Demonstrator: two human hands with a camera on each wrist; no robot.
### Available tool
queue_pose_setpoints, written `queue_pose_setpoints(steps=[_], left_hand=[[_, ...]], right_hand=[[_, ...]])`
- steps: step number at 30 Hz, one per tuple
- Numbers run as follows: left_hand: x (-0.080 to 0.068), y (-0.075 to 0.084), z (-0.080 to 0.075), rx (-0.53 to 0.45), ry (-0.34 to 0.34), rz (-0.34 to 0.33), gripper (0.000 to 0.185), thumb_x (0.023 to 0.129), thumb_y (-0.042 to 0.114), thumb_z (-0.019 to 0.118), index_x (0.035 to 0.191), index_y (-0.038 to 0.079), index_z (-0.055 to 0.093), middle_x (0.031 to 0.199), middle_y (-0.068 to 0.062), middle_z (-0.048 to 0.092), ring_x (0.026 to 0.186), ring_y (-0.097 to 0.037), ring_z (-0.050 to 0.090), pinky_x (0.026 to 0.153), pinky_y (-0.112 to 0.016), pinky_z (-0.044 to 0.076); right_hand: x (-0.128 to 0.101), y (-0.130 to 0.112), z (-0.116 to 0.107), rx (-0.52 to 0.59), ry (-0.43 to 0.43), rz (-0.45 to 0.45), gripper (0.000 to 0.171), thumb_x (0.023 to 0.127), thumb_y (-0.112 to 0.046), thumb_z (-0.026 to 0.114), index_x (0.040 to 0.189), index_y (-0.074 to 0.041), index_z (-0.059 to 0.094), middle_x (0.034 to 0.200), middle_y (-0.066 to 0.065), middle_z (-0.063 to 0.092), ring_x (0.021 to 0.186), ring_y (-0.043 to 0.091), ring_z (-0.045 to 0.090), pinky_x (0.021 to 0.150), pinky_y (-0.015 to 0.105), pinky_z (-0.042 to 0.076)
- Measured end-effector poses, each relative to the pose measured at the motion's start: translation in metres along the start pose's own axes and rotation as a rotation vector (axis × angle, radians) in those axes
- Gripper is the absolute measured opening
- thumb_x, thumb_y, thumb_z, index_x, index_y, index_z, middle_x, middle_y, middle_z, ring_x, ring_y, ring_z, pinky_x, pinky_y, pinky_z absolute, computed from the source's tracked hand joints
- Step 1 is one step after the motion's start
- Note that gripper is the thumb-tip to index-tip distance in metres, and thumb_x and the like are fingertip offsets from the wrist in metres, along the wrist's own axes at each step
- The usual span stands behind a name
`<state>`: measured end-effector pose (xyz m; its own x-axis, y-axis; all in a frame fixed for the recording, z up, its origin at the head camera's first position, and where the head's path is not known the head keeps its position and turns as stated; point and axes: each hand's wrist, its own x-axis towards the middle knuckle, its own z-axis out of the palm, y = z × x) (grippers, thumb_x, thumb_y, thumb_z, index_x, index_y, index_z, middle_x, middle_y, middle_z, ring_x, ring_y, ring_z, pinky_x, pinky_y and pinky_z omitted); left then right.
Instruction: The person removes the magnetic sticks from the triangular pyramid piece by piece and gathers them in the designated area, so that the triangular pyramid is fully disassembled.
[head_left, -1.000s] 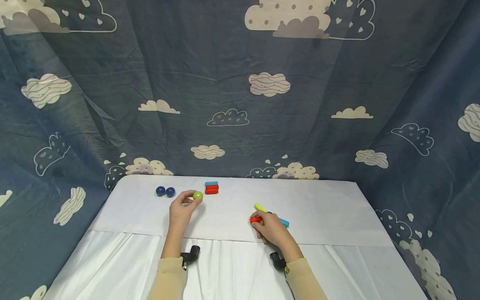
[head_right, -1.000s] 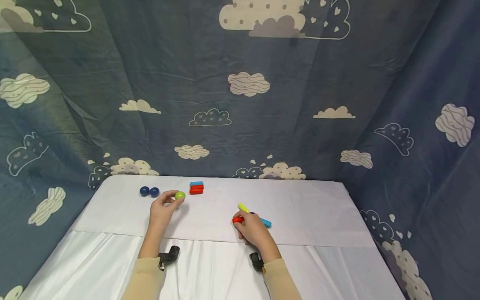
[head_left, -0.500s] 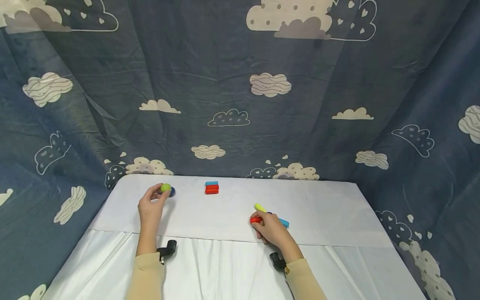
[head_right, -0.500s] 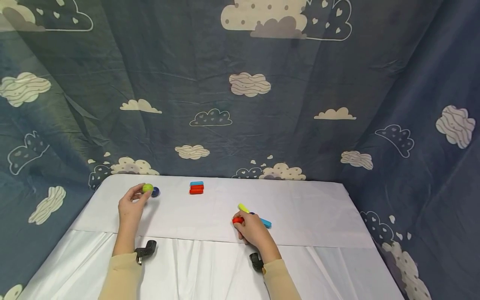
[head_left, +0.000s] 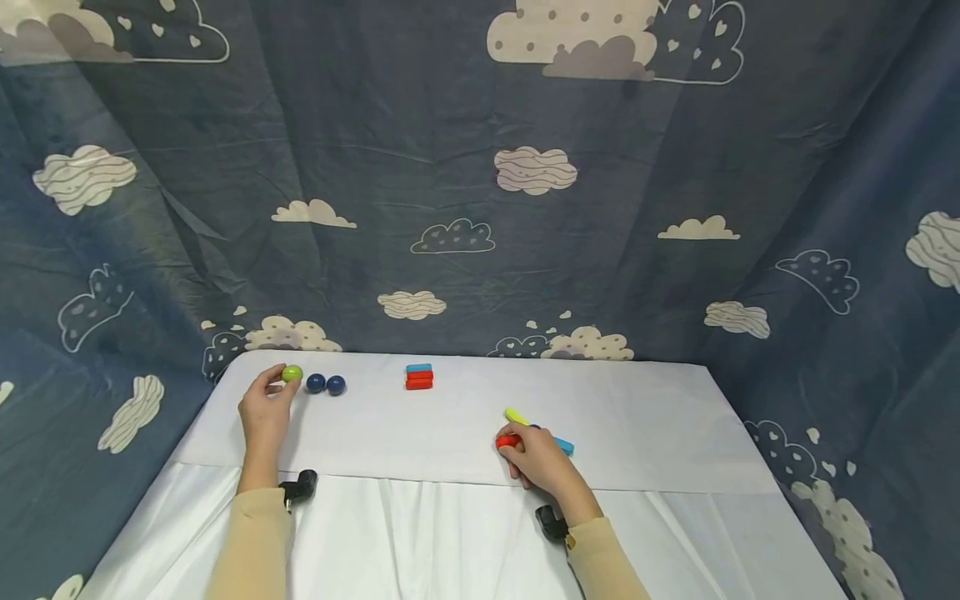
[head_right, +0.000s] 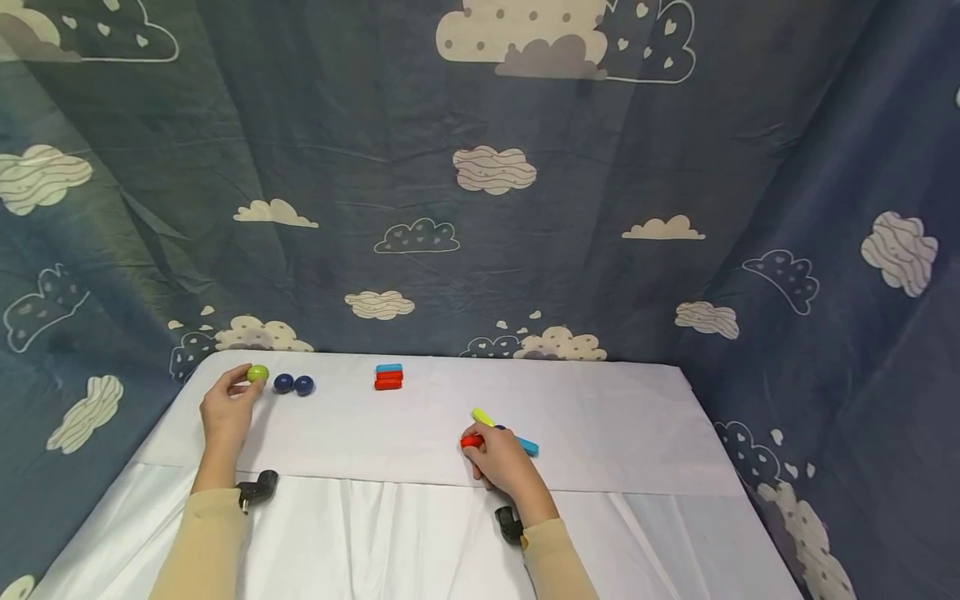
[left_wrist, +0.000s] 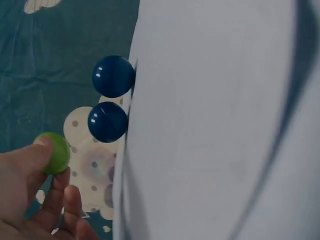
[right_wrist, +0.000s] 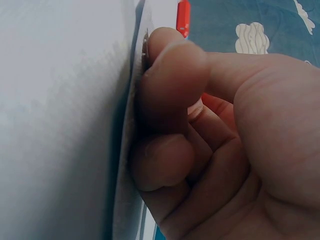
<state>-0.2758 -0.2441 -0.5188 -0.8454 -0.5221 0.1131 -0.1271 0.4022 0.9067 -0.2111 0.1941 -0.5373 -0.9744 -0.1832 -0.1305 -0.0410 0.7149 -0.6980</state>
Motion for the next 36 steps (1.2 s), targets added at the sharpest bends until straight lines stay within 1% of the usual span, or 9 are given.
queue_pose_setpoints(steps=[5,7,9,14,16,19,26,31,36], left_hand=[[0.008,-0.011,0.0,0.034,-0.025,-0.018,0.044,0.103,0.017,0.068,0.146,0.006,0.062,0.14,-0.018,0.067,0.113,-0.022,0.056,0.08,-0.02,0.04],[0.01,-0.014,0.001,0.044,-0.036,-0.027,0.044,0.103,0.016,0.067,0.146,0.004,0.062,0.139,-0.02,0.067,0.113,-0.023,0.057,0.082,-0.021,0.041],[0.012,-0.017,0.002,0.054,-0.045,-0.035,0.044,0.103,0.016,0.067,0.145,0.003,0.061,0.137,-0.022,0.067,0.115,-0.026,0.058,0.086,-0.025,0.043],[0.016,-0.022,0.005,0.064,-0.06,-0.054,0.045,0.103,0.014,0.066,0.145,-0.001,0.061,0.137,-0.026,0.067,0.122,-0.036,0.061,0.101,-0.043,0.046],[0.016,-0.024,0.006,0.065,-0.065,-0.06,0.045,0.103,0.013,0.066,0.145,-0.001,0.06,0.138,-0.027,0.066,0.124,-0.038,0.061,0.104,-0.046,0.046],[0.016,-0.024,0.007,0.07,-0.074,-0.071,0.046,0.103,0.013,0.065,0.145,-0.002,0.06,0.139,-0.027,0.066,0.124,-0.039,0.061,0.105,-0.049,0.046],[0.014,-0.023,0.009,0.101,-0.084,-0.098,0.047,0.102,0.012,0.064,0.146,-0.002,0.058,0.14,-0.028,0.063,0.128,-0.042,0.056,0.11,-0.055,0.044],[0.012,-0.021,0.01,0.1,-0.077,-0.087,0.047,0.102,0.011,0.065,0.146,-0.003,0.058,0.142,-0.029,0.063,0.13,-0.043,0.055,0.112,-0.056,0.042],[0.011,-0.024,0.01,0.11,-0.067,-0.066,0.047,0.101,0.012,0.065,0.145,-0.003,0.059,0.142,-0.027,0.064,0.13,-0.042,0.056,0.113,-0.056,0.042]], right_hand=[[0.0,-0.001,0.001,0.005,0.003,0.003,0.022,0.105,-0.02,0.068,0.125,-0.012,0.067,0.059,-0.002,0.061,0.041,0.012,0.049,0.046,0.025,0.045],[0.0,-0.001,0.001,0.007,0.003,0.006,0.022,0.105,-0.019,0.068,0.125,-0.012,0.067,0.059,-0.002,0.061,0.041,0.012,0.049,0.046,0.025,0.045],[0.0,-0.001,0.001,0.007,0.005,0.008,0.022,0.105,-0.019,0.068,0.125,-0.012,0.067,0.059,-0.002,0.062,0.041,0.013,0.049,0.046,0.025,0.045],[0.0,-0.002,0.0,0.003,0.007,0.01,0.022,0.105,-0.02,0.067,0.125,-0.012,0.067,0.059,-0.002,0.062,0.041,0.013,0.05,0.046,0.025,0.045],[0.0,-0.002,0.0,0.005,0.006,0.009,0.022,0.105,-0.02,0.067,0.125,-0.012,0.067,0.059,-0.002,0.062,0.041,0.013,0.05,0.046,0.025,0.045],[0.0,-0.002,0.0,0.006,0.006,0.008,0.021,0.105,-0.019,0.067,0.125,-0.012,0.067,0.059,-0.002,0.062,0.041,0.012,0.05,0.046,0.025,0.044],[-0.001,-0.001,0.001,-0.001,0.001,-0.008,0.021,0.105,-0.021,0.068,0.124,-0.012,0.067,0.059,-0.002,0.061,0.04,0.013,0.051,0.047,0.026,0.046],[-0.001,0.0,0.0,-0.002,-0.001,-0.002,0.021,0.105,-0.021,0.068,0.124,-0.012,0.067,0.059,-0.002,0.061,0.041,0.013,0.051,0.047,0.025,0.046],[-0.002,-0.001,0.0,0.001,-0.004,-0.006,0.021,0.104,-0.02,0.069,0.124,-0.012,0.067,0.059,-0.002,0.061,0.04,0.012,0.051,0.047,0.025,0.045]])
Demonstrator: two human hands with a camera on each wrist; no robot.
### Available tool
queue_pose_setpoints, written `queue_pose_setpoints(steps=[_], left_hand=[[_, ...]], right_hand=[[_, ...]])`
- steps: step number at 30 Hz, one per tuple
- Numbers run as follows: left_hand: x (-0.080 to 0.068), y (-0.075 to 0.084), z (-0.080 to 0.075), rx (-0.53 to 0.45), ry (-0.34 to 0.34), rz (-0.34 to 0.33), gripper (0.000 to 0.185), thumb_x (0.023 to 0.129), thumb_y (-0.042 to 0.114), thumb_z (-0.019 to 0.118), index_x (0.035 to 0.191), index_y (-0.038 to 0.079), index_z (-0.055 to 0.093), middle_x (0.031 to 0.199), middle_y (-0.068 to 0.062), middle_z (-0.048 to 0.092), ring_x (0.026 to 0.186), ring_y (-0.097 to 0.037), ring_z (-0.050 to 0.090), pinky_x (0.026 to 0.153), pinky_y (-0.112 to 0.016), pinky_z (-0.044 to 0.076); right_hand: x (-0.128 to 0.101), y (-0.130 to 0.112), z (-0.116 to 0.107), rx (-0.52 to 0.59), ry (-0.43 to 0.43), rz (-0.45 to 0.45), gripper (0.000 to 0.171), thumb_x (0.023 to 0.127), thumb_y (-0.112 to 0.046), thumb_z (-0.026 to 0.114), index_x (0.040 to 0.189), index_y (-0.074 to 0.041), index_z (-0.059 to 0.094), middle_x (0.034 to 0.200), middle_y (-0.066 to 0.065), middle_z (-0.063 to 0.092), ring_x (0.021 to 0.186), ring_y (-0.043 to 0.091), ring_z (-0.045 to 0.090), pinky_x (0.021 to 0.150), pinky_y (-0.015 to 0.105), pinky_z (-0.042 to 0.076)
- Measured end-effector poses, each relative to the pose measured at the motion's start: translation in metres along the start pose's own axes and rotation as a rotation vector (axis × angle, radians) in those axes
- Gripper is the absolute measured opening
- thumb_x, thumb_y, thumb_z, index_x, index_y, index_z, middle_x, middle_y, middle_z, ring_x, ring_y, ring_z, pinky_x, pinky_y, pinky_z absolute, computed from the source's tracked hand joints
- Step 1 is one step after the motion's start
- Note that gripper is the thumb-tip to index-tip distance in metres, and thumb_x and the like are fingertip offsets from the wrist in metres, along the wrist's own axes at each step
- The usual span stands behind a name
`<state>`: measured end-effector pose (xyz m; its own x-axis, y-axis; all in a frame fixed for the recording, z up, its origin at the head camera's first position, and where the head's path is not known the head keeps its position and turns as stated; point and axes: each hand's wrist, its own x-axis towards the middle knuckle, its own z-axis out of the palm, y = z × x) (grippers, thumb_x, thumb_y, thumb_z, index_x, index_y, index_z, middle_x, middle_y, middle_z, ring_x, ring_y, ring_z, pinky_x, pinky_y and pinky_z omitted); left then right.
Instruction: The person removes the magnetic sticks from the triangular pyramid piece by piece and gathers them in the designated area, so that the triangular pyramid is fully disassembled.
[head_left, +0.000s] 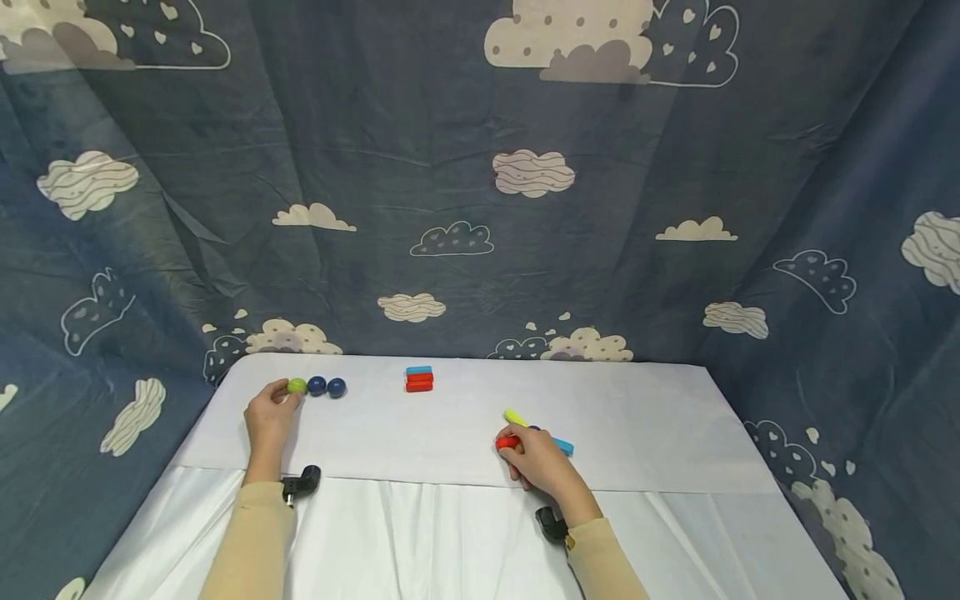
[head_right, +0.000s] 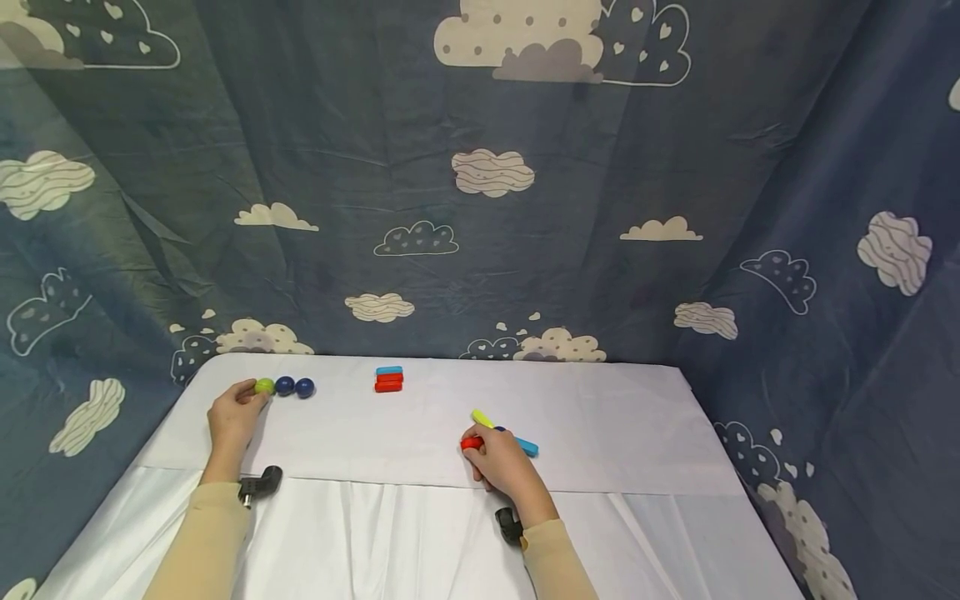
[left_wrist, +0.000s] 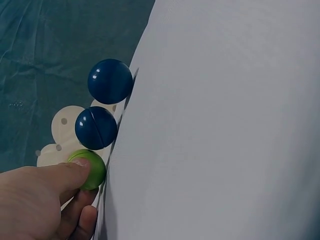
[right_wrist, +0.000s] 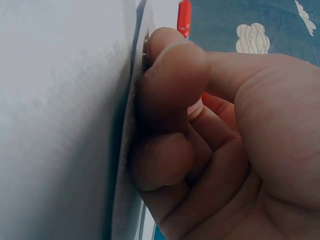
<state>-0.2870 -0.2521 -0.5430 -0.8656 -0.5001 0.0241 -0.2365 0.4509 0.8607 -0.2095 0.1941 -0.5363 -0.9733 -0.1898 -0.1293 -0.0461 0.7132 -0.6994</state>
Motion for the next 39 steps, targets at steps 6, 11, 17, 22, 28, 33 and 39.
queue_pose_setpoints(steps=[6,11,17,22,28,33,39], left_hand=[[0.0,-0.003,0.001,-0.005,0.004,0.008,0.047,0.1,0.013,0.066,0.144,-0.004,0.059,0.142,-0.027,0.065,0.129,-0.042,0.056,0.112,-0.056,0.042],[-0.002,-0.003,-0.001,-0.023,-0.001,-0.002,0.05,0.1,0.014,0.067,0.147,-0.002,0.058,0.145,-0.026,0.063,0.132,-0.042,0.055,0.114,-0.056,0.042],[-0.006,0.001,-0.006,-0.069,0.04,0.0,0.05,0.101,0.016,0.067,0.148,-0.001,0.058,0.15,-0.024,0.06,0.136,-0.042,0.055,0.114,-0.054,0.043],[-0.016,0.015,-0.01,-0.096,0.105,0.057,0.047,0.101,0.017,0.069,0.145,0.002,0.061,0.146,-0.021,0.06,0.134,-0.04,0.054,0.11,-0.051,0.042],[-0.038,0.044,-0.011,-0.175,0.141,0.149,0.043,0.101,0.016,0.07,0.141,0.002,0.064,0.144,-0.019,0.062,0.134,-0.039,0.055,0.112,-0.052,0.04],[-0.06,0.068,-0.001,-0.215,0.124,0.214,0.041,0.099,0.015,0.073,0.138,0.004,0.066,0.139,-0.018,0.065,0.132,-0.039,0.055,0.114,-0.055,0.039],[-0.084,0.082,0.023,-0.264,0.045,0.296,0.039,0.097,0.012,0.075,0.135,0.005,0.069,0.134,-0.017,0.068,0.127,-0.037,0.059,0.112,-0.056,0.043]], right_hand=[[-0.001,0.0,0.0,-0.002,0.0,-0.011,0.022,0.104,-0.02,0.068,0.124,-0.012,0.067,0.058,-0.002,0.061,0.04,0.012,0.05,0.046,0.025,0.045],[-0.001,0.0,0.001,-0.006,0.001,-0.015,0.02,0.104,-0.02,0.068,0.122,-0.012,0.067,0.058,-0.002,0.061,0.04,0.012,0.051,0.046,0.026,0.046],[-0.001,-0.001,0.0,-0.002,-0.004,-0.004,0.022,0.104,-0.019,0.068,0.125,-0.012,0.067,0.059,-0.002,0.061,0.04,0.013,0.051,0.047,0.025,0.046],[-0.001,-0.002,-0.001,0.001,-0.004,-0.002,0.022,0.104,-0.018,0.068,0.125,-0.011,0.067,0.059,-0.002,0.061,0.041,0.013,0.05,0.047,0.025,0.046],[-0.002,-0.002,-0.001,-0.007,-0.004,-0.011,0.022,0.105,-0.018,0.068,0.125,-0.011,0.067,0.059,-0.002,0.061,0.041,0.012,0.051,0.047,0.025,0.046],[-0.001,-0.001,-0.001,-0.019,-0.01,-0.011,0.023,0.105,-0.018,0.068,0.126,-0.011,0.067,0.059,-0.002,0.061,0.042,0.012,0.051,0.048,0.025,0.046],[0.0,0.0,0.001,-0.031,-0.01,-0.01,0.023,0.105,-0.019,0.068,0.126,-0.012,0.067,0.059,-0.003,0.061,0.043,0.012,0.051,0.048,0.026,0.047]])
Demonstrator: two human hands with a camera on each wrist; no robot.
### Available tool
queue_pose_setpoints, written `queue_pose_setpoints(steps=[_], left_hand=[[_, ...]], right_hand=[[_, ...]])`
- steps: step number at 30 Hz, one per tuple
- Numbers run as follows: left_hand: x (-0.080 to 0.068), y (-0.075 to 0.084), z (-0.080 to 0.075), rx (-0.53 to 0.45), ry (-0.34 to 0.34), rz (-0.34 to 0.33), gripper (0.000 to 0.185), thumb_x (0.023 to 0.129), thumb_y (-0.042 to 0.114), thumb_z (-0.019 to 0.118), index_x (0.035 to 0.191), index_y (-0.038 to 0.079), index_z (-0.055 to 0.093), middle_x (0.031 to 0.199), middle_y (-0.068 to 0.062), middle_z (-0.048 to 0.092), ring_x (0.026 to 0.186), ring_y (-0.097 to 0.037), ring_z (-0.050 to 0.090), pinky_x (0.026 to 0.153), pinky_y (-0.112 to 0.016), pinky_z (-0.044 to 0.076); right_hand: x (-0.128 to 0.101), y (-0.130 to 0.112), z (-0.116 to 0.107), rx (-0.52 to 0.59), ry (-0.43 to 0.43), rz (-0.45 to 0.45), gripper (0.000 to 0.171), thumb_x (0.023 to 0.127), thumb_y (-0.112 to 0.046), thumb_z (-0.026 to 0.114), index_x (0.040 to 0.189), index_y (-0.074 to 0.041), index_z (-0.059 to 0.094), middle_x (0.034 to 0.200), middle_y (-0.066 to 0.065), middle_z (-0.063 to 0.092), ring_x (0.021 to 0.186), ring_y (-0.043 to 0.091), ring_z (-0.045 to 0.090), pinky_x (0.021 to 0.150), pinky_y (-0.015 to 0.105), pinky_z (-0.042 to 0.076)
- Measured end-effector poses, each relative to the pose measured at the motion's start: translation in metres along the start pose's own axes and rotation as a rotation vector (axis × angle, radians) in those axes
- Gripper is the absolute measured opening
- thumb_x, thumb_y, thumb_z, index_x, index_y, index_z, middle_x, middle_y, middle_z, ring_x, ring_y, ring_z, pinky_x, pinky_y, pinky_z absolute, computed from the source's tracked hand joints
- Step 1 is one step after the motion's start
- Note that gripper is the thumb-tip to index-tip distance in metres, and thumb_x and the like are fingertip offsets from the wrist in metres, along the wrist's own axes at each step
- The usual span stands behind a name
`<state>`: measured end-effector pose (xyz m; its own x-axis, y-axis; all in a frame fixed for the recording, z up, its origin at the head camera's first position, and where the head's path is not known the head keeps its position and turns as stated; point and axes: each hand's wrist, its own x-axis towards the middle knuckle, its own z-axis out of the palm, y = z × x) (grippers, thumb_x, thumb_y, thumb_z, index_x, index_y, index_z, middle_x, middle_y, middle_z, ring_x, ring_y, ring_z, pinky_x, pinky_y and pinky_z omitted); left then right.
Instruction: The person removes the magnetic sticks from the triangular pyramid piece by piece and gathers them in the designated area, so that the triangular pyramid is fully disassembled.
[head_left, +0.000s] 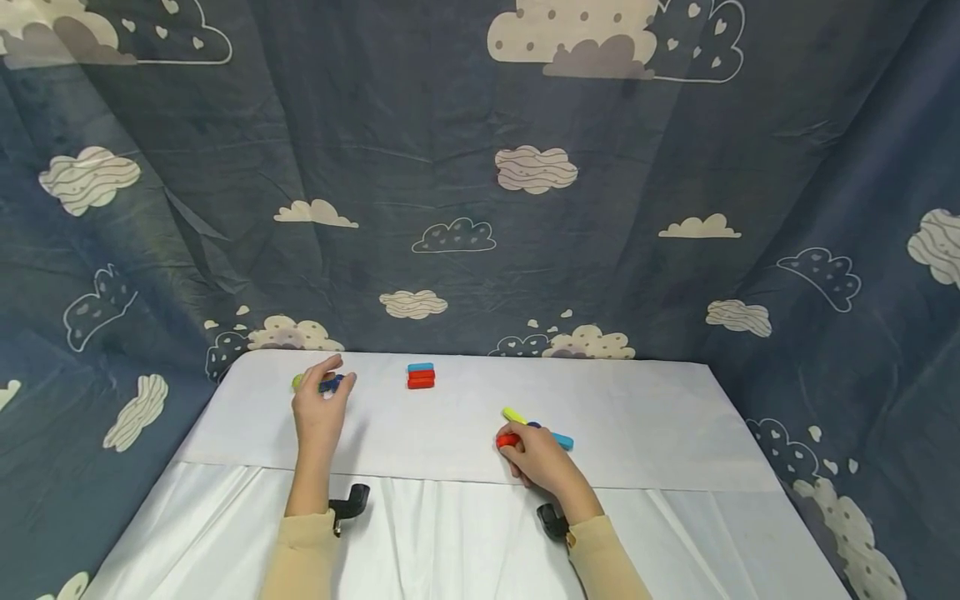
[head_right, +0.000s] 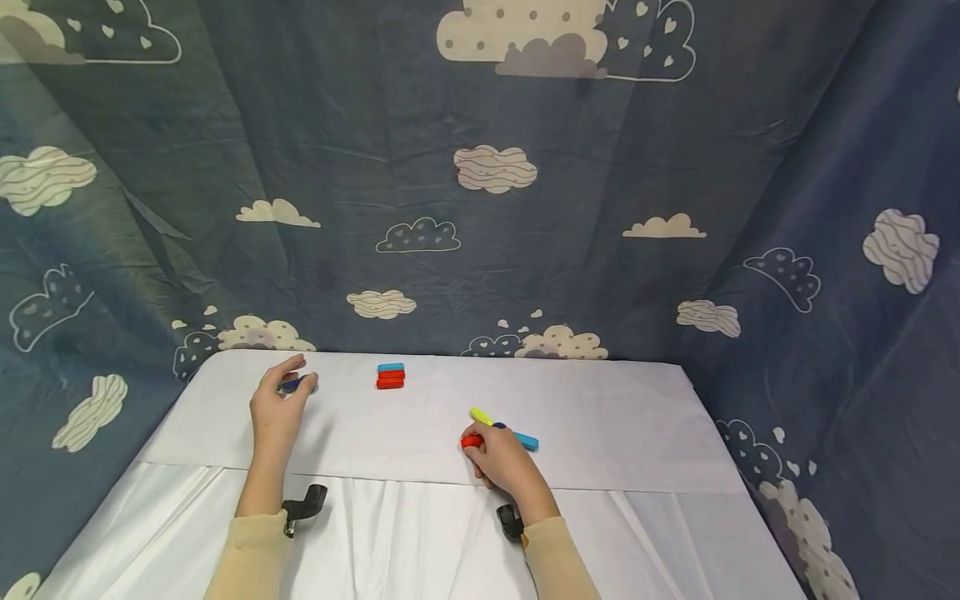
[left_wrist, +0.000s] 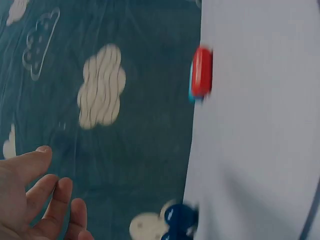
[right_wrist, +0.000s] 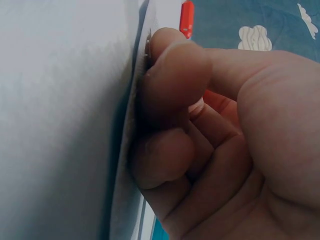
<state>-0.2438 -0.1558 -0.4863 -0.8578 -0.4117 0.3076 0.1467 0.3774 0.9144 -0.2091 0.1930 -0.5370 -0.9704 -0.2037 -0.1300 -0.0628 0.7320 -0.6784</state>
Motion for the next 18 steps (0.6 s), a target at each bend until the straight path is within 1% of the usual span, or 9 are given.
queue_pose_setpoints(steps=[4,8,11,14,18], left_hand=[[-0.015,0.004,0.022,-0.001,-0.085,-0.012,0.039,0.097,0.015,0.076,0.135,0.009,0.069,0.135,-0.013,0.069,0.127,-0.034,0.06,0.112,-0.056,0.043],[-0.031,0.006,0.045,-0.031,-0.182,-0.019,0.039,0.096,0.015,0.077,0.135,0.011,0.07,0.135,-0.011,0.071,0.127,-0.033,0.061,0.109,-0.057,0.046],[-0.042,0.005,0.063,-0.05,-0.262,-0.002,0.039,0.095,0.015,0.079,0.133,0.011,0.071,0.131,-0.009,0.073,0.123,-0.033,0.064,0.106,-0.057,0.05],[-0.053,0.004,0.079,-0.031,-0.343,0.025,0.038,0.094,0.015,0.08,0.132,0.012,0.072,0.128,-0.006,0.074,0.119,-0.03,0.066,0.104,-0.053,0.052],[-0.065,0.002,0.094,-0.011,-0.434,0.052,0.037,0.095,0.016,0.08,0.131,0.013,0.073,0.127,-0.003,0.076,0.116,-0.027,0.068,0.104,-0.05,0.053]], right_hand=[[0.0,-0.001,0.0,0.007,-0.011,-0.001,0.023,0.105,-0.02,0.068,0.127,-0.012,0.067,0.06,-0.002,0.061,0.043,0.013,0.051,0.049,0.026,0.048],[-0.002,-0.003,0.0,0.014,-0.032,-0.007,0.023,0.105,-0.02,0.068,0.127,-0.012,0.067,0.06,-0.002,0.061,0.044,0.012,0.051,0.048,0.025,0.047],[-0.004,-0.006,0.0,0.02,-0.05,-0.027,0.021,0.105,-0.018,0.067,0.126,-0.013,0.068,0.061,-0.003,0.06,0.044,0.012,0.049,0.048,0.024,0.046],[-0.005,-0.01,0.0,0.029,-0.074,-0.047,0.019,0.105,-0.016,0.067,0.124,-0.013,0.069,0.061,-0.003,0.06,0.044,0.012,0.049,0.048,0.024,0.047],[-0.005,-0.013,0.001,0.021,-0.102,-0.067,0.019,0.105,-0.017,0.067,0.123,-0.013,0.069,0.062,-0.003,0.06,0.045,0.012,0.051,0.049,0.024,0.048]])
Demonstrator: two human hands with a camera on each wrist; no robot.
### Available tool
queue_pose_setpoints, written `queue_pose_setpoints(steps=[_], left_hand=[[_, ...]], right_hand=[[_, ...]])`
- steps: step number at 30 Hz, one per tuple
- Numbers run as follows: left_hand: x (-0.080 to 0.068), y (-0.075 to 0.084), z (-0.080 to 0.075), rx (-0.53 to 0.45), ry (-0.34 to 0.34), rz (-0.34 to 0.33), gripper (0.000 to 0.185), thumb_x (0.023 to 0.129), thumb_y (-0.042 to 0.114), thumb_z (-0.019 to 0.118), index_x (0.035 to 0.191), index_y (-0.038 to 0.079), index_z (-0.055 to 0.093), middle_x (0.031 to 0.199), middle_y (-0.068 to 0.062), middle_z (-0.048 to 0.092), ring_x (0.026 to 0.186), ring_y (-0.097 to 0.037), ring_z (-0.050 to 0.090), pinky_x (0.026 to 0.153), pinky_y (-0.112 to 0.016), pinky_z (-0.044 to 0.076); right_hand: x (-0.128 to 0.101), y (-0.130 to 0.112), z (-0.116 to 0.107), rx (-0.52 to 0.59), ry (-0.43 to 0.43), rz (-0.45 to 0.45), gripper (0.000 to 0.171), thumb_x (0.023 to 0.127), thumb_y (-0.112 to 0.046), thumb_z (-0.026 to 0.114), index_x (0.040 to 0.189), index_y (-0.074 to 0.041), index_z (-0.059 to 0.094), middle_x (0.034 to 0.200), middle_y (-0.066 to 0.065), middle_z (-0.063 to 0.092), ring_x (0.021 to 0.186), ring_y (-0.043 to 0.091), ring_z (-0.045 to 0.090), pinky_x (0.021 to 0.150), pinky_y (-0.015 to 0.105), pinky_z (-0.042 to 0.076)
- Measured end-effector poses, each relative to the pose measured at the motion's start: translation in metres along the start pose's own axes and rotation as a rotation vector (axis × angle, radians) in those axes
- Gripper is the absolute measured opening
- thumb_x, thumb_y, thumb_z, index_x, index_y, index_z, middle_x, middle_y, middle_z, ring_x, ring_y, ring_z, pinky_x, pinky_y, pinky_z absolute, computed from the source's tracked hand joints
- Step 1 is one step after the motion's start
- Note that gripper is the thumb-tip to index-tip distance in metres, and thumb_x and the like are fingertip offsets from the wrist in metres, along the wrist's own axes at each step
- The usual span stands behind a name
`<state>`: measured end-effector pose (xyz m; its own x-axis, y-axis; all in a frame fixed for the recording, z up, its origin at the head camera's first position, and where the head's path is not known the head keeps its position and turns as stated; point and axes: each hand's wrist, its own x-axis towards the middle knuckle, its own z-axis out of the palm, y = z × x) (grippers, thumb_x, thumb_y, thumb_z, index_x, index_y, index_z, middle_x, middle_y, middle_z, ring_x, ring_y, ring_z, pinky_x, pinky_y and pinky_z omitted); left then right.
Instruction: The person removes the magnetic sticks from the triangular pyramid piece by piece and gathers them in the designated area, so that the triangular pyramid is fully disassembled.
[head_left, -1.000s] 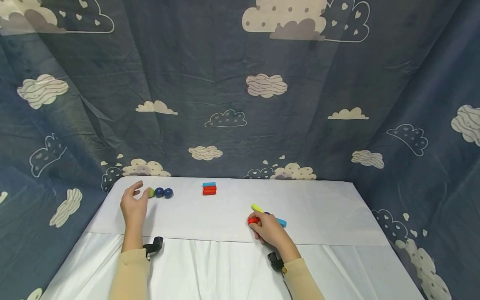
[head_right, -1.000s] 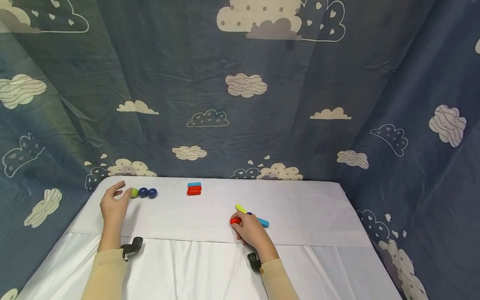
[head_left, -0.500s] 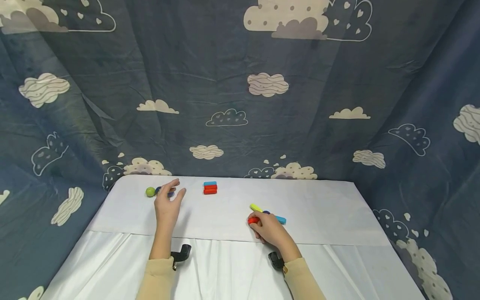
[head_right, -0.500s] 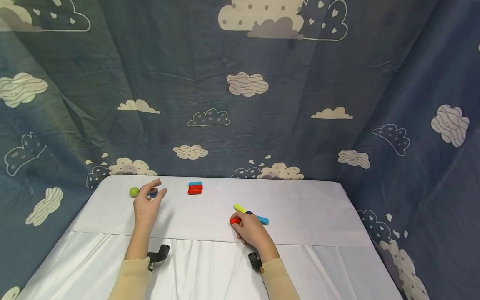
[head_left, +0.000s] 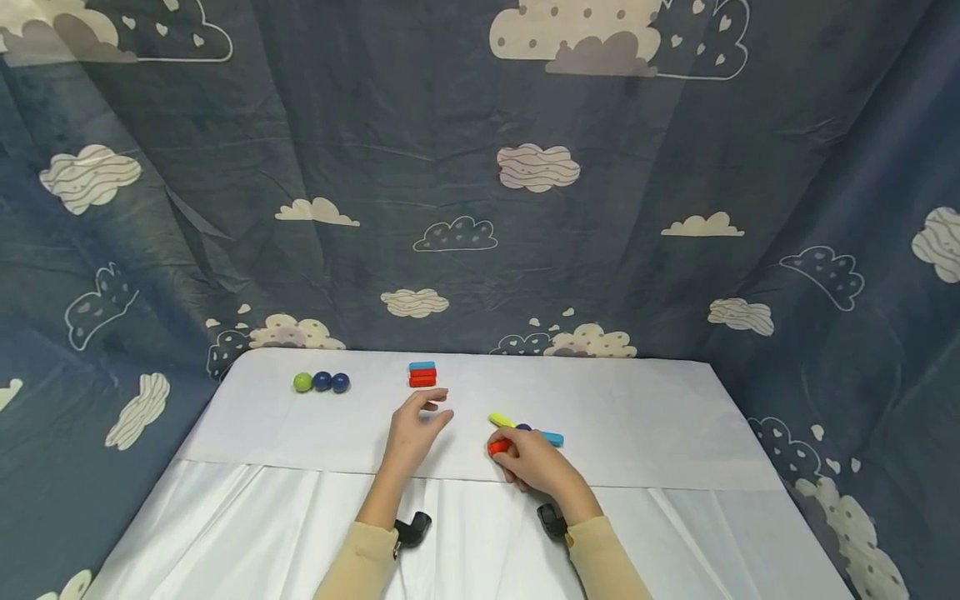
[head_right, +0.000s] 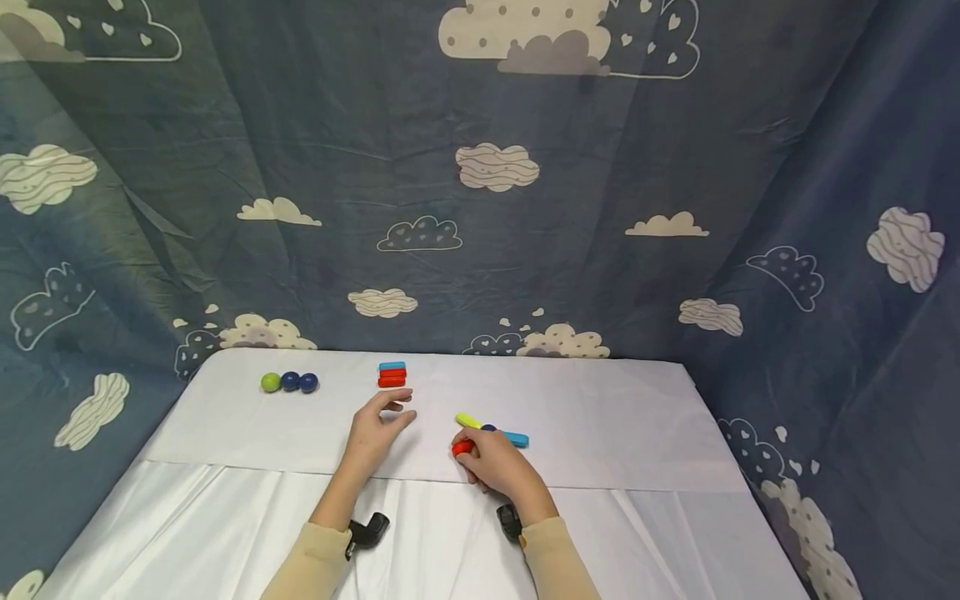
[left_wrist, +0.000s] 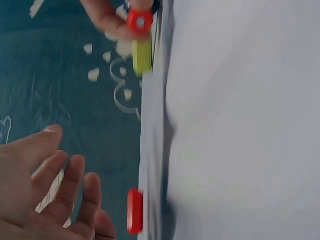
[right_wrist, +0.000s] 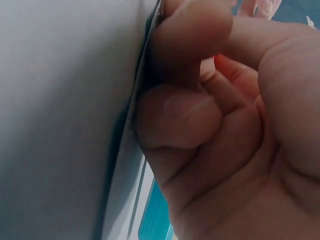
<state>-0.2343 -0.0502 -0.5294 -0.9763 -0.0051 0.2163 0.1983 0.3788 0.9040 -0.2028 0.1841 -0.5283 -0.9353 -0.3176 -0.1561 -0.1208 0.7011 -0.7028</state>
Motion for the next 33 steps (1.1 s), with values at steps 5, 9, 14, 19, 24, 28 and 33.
queue_pose_setpoints(steps=[5,9,14,19,24,28,33], left_hand=[[-0.005,0.0,0.013,0.01,-0.1,0.02,0.035,0.096,0.017,0.078,0.13,0.015,0.073,0.129,-0.003,0.074,0.117,-0.026,0.068,0.105,-0.05,0.053],[-0.009,-0.002,0.02,0.061,-0.165,0.041,0.033,0.097,0.016,0.078,0.129,0.016,0.073,0.13,-0.003,0.073,0.118,-0.027,0.069,0.104,-0.049,0.055],[-0.012,-0.004,0.024,0.105,-0.228,0.034,0.033,0.097,0.013,0.077,0.13,0.014,0.072,0.134,-0.006,0.071,0.122,-0.029,0.069,0.105,-0.05,0.055],[-0.014,-0.008,0.027,0.171,-0.263,0.045,0.031,0.097,0.012,0.075,0.128,0.015,0.075,0.132,-0.005,0.073,0.12,-0.028,0.066,0.106,-0.051,0.053],[-0.016,-0.007,0.027,0.198,-0.249,0.045,0.023,0.098,0.01,0.073,0.121,0.014,0.078,0.125,-0.005,0.075,0.115,-0.026,0.067,0.103,-0.049,0.055],[-0.017,-0.008,0.026,0.198,-0.231,0.035,0.02,0.099,0.008,0.071,0.116,0.013,0.079,0.12,-0.005,0.075,0.109,-0.022,0.067,0.098,-0.045,0.056],[-0.017,-0.01,0.027,0.2,-0.228,0.038,0.018,0.098,0.009,0.073,0.115,0.014,0.079,0.115,-0.003,0.075,0.104,-0.018,0.065,0.093,-0.04,0.055]], right_hand=[[0.001,-0.001,0.001,-0.007,-0.023,-0.048,0.017,0.105,-0.017,0.066,0.122,-0.013,0.069,0.061,-0.004,0.06,0.045,0.011,0.051,0.049,0.026,0.049],[0.0,-0.004,0.004,0.008,-0.055,-0.083,0.016,0.106,-0.016,0.066,0.121,-0.012,0.069,0.061,-0.003,0.061,0.044,0.011,0.051,0.047,0.025,0.049],[0.0,-0.011,0.008,0.015,-0.1,-0.111,0.015,0.106,-0.017,0.065,0.12,-0.012,0.069,0.061,-0.004,0.062,0.043,0.009,0.051,0.045,0.022,0.046],[-0.001,-0.015,0.011,0.008,-0.128,-0.154,0.013,0.107,-0.016,0.064,0.119,-0.012,0.068,0.062,-0.005,0.062,0.043,0.007,0.051,0.044,0.02,0.044],[-0.002,-0.017,0.012,0.017,-0.148,-0.163,0.016,0.105,-0.014,0.065,0.121,-0.012,0.069,0.063,-0.004,0.063,0.045,0.007,0.051,0.045,0.02,0.044],[-0.001,-0.014,0.009,0.053,-0.175,-0.156,0.03,0.104,-0.017,0.067,0.134,-0.015,0.066,0.066,-0.004,0.065,0.048,0.009,0.054,0.049,0.024,0.047],[0.001,-0.004,0.005,0.158,-0.162,-0.123,0.04,0.105,-0.025,0.065,0.144,-0.019,0.061,0.066,-0.002,0.065,0.049,0.01,0.053,0.05,0.026,0.046]])
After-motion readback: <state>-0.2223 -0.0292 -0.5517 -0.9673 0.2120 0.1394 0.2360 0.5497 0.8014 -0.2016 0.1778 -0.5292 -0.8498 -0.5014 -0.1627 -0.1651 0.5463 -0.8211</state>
